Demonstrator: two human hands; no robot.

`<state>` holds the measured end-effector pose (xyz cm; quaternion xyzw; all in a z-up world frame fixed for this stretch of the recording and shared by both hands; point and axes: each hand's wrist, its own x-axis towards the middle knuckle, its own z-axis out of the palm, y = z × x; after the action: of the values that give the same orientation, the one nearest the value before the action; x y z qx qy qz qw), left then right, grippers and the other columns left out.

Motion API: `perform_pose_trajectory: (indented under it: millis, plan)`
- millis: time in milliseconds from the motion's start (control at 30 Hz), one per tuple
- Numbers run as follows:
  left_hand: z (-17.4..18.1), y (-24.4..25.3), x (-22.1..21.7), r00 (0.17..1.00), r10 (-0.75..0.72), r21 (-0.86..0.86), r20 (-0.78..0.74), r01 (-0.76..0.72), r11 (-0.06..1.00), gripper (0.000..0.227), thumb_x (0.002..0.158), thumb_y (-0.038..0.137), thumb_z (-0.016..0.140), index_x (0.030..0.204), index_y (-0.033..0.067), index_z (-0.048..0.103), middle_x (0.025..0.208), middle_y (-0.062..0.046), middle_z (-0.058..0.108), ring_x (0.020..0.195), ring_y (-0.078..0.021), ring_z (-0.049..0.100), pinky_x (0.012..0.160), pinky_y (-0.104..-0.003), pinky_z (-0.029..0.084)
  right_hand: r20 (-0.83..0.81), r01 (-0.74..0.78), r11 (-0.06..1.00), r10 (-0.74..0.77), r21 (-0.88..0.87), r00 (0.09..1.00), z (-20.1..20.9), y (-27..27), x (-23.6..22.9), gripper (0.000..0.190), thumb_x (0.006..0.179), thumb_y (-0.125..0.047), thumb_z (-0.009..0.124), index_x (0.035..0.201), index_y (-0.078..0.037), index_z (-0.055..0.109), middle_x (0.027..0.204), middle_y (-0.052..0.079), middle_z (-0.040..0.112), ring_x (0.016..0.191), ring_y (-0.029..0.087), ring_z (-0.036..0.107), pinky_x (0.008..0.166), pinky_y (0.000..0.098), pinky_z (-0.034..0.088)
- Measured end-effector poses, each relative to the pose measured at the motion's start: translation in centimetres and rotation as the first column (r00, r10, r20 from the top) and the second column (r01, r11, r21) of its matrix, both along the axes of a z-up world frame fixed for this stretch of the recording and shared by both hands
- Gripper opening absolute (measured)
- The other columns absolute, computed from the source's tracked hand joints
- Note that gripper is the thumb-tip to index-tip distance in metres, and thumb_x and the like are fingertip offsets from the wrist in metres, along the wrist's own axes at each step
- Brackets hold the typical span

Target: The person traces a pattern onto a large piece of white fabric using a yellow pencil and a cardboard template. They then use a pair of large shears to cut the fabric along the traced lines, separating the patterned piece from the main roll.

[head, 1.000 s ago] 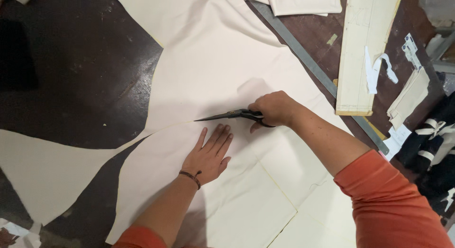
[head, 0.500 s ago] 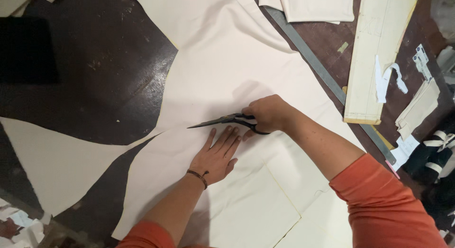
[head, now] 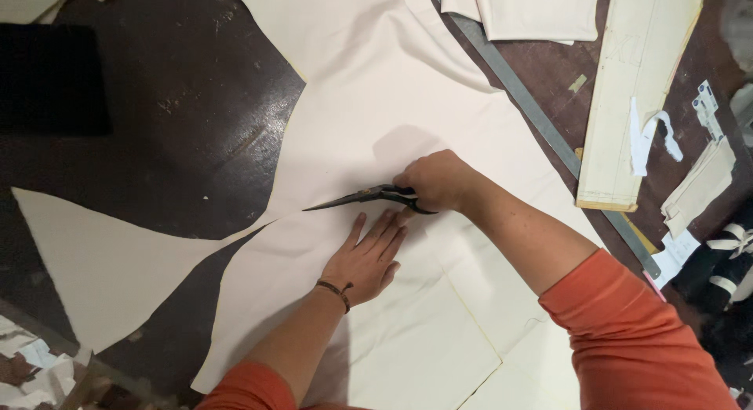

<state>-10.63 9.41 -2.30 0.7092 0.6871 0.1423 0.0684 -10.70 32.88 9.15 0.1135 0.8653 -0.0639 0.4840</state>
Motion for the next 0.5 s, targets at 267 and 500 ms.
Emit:
perform_pose_trajectory:
  millis: [267, 500]
  plan:
    - [0.3, 0.1, -0.3, 0.999, -0.032, -0.093, 0.043, 0.036, 0.995, 0.065, 0.104, 0.044, 0.036, 0.161, 0.0140, 0.028, 0.164, -0.009, 0.028, 0.158, -0.0261, 0.016, 0.129, -0.058, 0.011, -0.019, -0.063, 0.998, 0.063, -0.004, 0.998, -1.8, 0.1, -1.3, 0.052, 0.076, -0.068, 0.077, 0.108, -0.027, 0.071, 0.089, -0.007, 0.072, 0.094, 0.019, 0.072, 0.085, 0.0398, 0.056]
    - [0.4, 0.1, -0.3, 0.996, -0.034, -0.079, 0.083, 0.041, 0.996, 0.063, 0.105, 0.043, 0.035, 0.160, 0.0128, 0.030, 0.165, -0.009, 0.028, 0.157, -0.0254, 0.017, 0.129, -0.059, 0.009, -0.004, -0.084, 0.996, 0.084, -0.007, 0.996, -0.3, -0.9, -3.0, 0.051, 0.076, -0.064, 0.079, 0.108, -0.025, 0.072, 0.088, -0.004, 0.071, 0.093, 0.021, 0.072, 0.085, 0.0394, 0.055]
